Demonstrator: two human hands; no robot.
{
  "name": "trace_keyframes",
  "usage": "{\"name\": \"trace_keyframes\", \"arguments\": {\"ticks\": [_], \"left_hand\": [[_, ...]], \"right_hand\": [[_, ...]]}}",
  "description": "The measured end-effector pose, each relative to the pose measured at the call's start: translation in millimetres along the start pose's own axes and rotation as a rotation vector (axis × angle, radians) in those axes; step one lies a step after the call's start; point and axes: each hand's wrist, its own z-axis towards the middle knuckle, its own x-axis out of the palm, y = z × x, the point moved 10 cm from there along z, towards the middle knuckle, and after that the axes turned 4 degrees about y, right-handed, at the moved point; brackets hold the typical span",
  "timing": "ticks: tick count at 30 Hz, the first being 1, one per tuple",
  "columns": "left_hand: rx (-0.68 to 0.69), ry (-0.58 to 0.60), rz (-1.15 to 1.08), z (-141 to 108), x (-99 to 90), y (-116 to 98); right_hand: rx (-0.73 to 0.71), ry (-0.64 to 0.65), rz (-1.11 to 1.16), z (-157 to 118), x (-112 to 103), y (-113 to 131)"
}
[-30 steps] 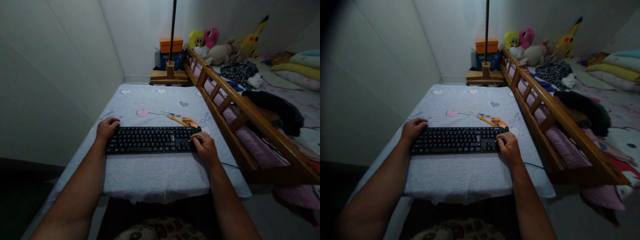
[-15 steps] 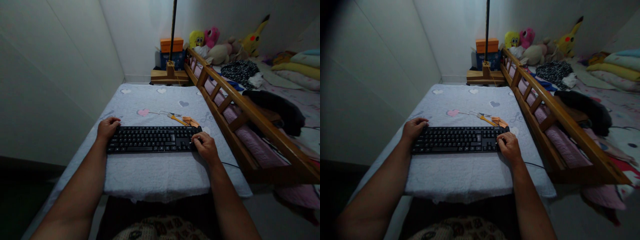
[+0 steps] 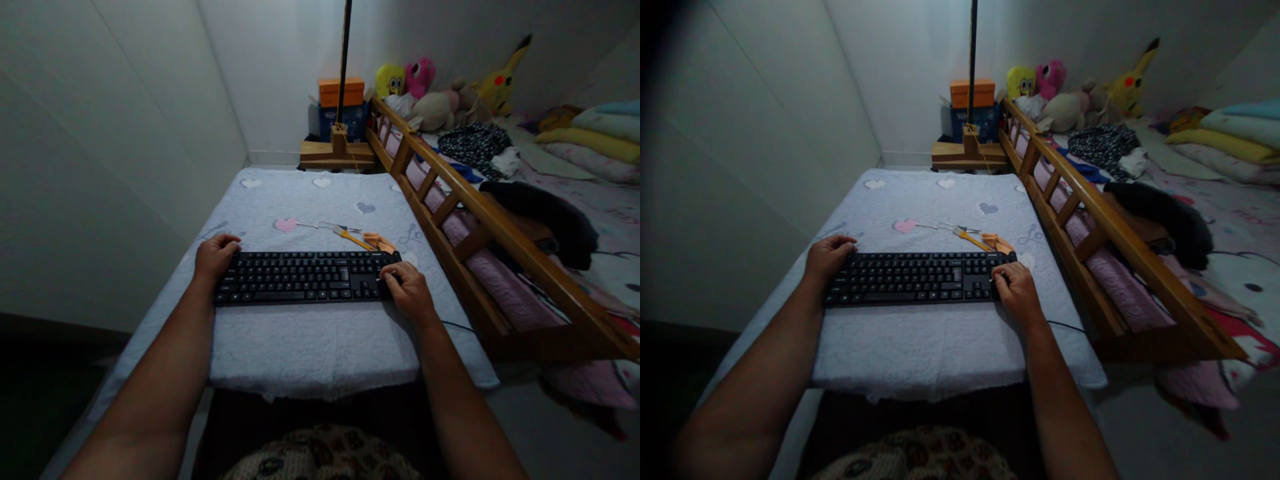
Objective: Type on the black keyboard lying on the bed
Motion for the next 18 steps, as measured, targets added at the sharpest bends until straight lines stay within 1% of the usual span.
{"name": "trace_keyframes", "arguments": {"ticks": [6,12,18], "left_hand": [[0.001,0.005,-0.034,0.2,2.5,1.2],[-0.008,0.008,-0.049,-1.9,2.6,-1.8],[0.02,0.009,-0.048,0.7,3.9,1.4]], "right_hand": [[-0.002,0.009,-0.006,-6.5,-1.6,3.5],[0.03,-0.058,0.027,-16.3,-3.5,0.1],[0.039,-0.074,0.039,-16.4,-3.6,2.1]]}}
